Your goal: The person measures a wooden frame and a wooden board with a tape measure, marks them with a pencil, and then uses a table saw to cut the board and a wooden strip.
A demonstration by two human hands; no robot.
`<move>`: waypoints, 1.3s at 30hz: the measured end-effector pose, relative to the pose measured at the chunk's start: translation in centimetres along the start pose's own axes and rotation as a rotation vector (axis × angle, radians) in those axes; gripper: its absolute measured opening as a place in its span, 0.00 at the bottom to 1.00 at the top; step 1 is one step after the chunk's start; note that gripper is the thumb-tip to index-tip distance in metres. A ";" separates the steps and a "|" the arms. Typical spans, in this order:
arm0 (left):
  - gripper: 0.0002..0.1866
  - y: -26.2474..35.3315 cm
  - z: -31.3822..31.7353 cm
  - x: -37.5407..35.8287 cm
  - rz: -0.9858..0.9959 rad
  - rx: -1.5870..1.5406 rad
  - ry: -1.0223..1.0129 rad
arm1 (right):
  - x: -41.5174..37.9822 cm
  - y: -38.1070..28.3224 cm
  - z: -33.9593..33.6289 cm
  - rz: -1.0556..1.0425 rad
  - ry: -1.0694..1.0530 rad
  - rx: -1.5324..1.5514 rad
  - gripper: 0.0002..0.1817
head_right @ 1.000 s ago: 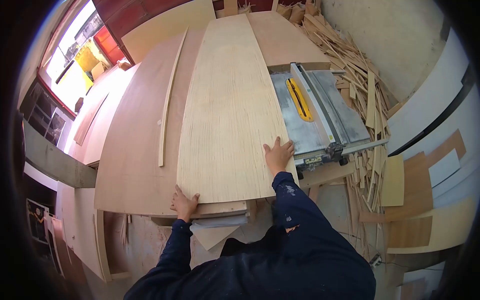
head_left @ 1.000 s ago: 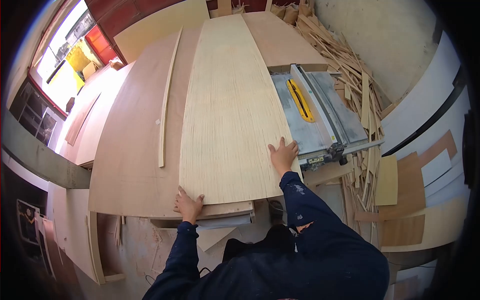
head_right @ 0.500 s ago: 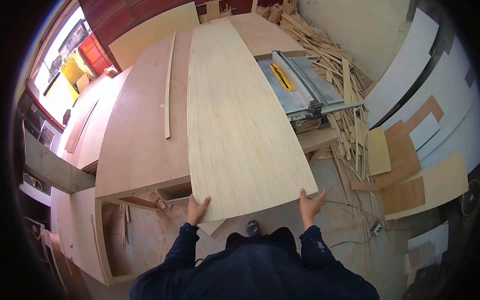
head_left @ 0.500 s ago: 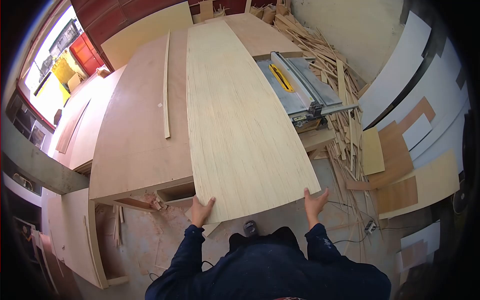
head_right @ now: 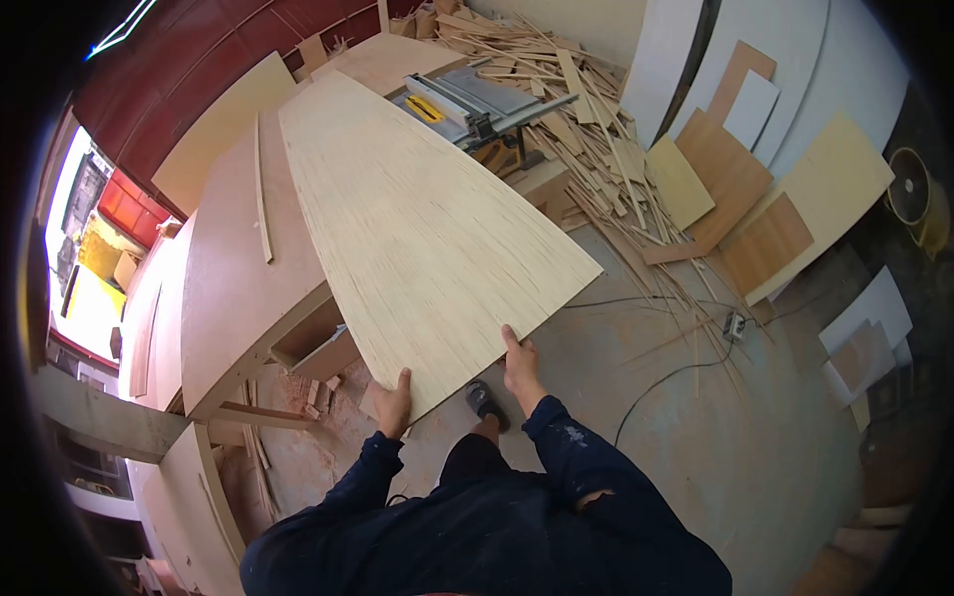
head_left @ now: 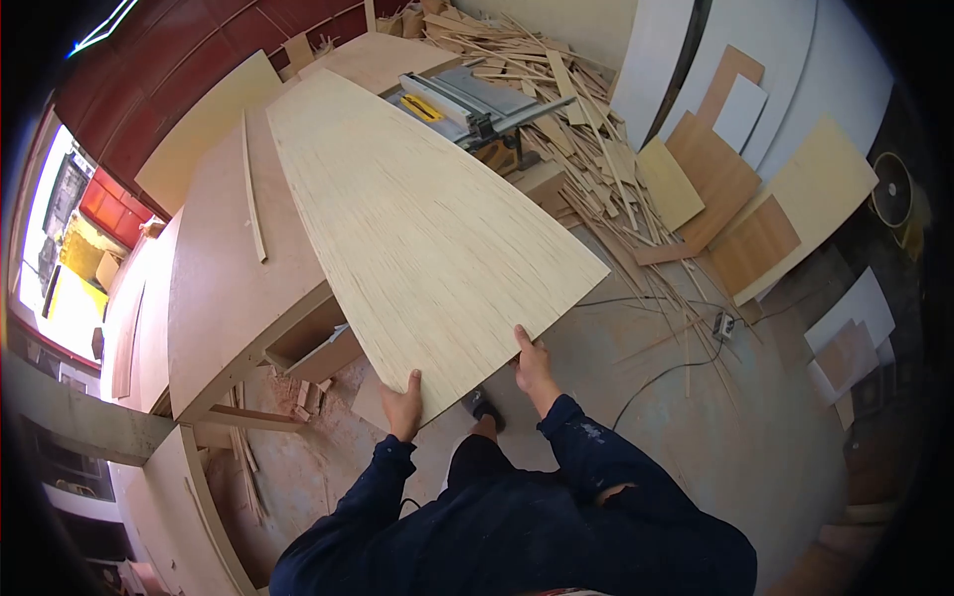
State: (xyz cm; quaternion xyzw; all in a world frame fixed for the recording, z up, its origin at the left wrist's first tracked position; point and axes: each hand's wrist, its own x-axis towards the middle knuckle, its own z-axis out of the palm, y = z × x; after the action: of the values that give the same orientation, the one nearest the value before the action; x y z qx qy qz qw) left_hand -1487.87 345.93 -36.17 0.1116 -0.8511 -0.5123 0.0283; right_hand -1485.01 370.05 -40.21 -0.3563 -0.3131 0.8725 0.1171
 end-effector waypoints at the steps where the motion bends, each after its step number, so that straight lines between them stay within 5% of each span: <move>1: 0.34 -0.1 0.4 -2.9 -0.057 -0.061 -0.028 | -1.2 0.6 -2.6 -0.002 0.026 0.015 0.24; 4: 0.35 -1.4 1.5 -11.5 -0.038 0.056 -0.062 | -7.8 3.8 -6.9 -0.068 0.119 -0.010 0.26; 6: 0.35 -1.4 2.1 -17.5 -0.075 -0.152 -0.169 | -14.0 4.5 -8.3 -0.084 0.294 0.011 0.26; 10: 0.37 -2.6 1.5 -25.4 -0.112 -0.180 -0.349 | -20.3 4.7 -15.1 -0.043 0.322 0.123 0.25; 17: 0.35 -4.6 -0.7 -25.2 -0.248 -0.364 -0.763 | -24.0 6.5 -16.6 -0.093 0.320 -0.001 0.24; 24: 0.37 -2.4 -1.7 -24.5 -0.223 -0.315 -0.857 | -24.4 6.6 -15.8 -0.188 0.222 0.072 0.23; 28: 0.37 -3.0 -2.5 -25.5 -0.175 -0.077 -0.806 | -26.8 5.8 -18.5 -0.187 0.155 0.097 0.22; 30: 0.46 -3.9 -2.1 -26.8 -0.365 -0.169 -0.651 | -29.8 4.7 -21.8 -0.148 0.128 0.084 0.22; 39: 0.58 -4.3 -2.3 -30.3 -0.414 -0.474 -0.305 | -50.4 -3.3 -48.5 -0.119 0.145 0.154 0.26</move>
State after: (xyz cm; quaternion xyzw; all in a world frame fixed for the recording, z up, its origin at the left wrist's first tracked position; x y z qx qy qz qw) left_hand -1457.33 348.63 -36.82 0.1943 -0.6623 -0.7012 -0.1788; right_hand -1415.14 373.49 -37.16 -0.3891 -0.2565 0.8575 0.2180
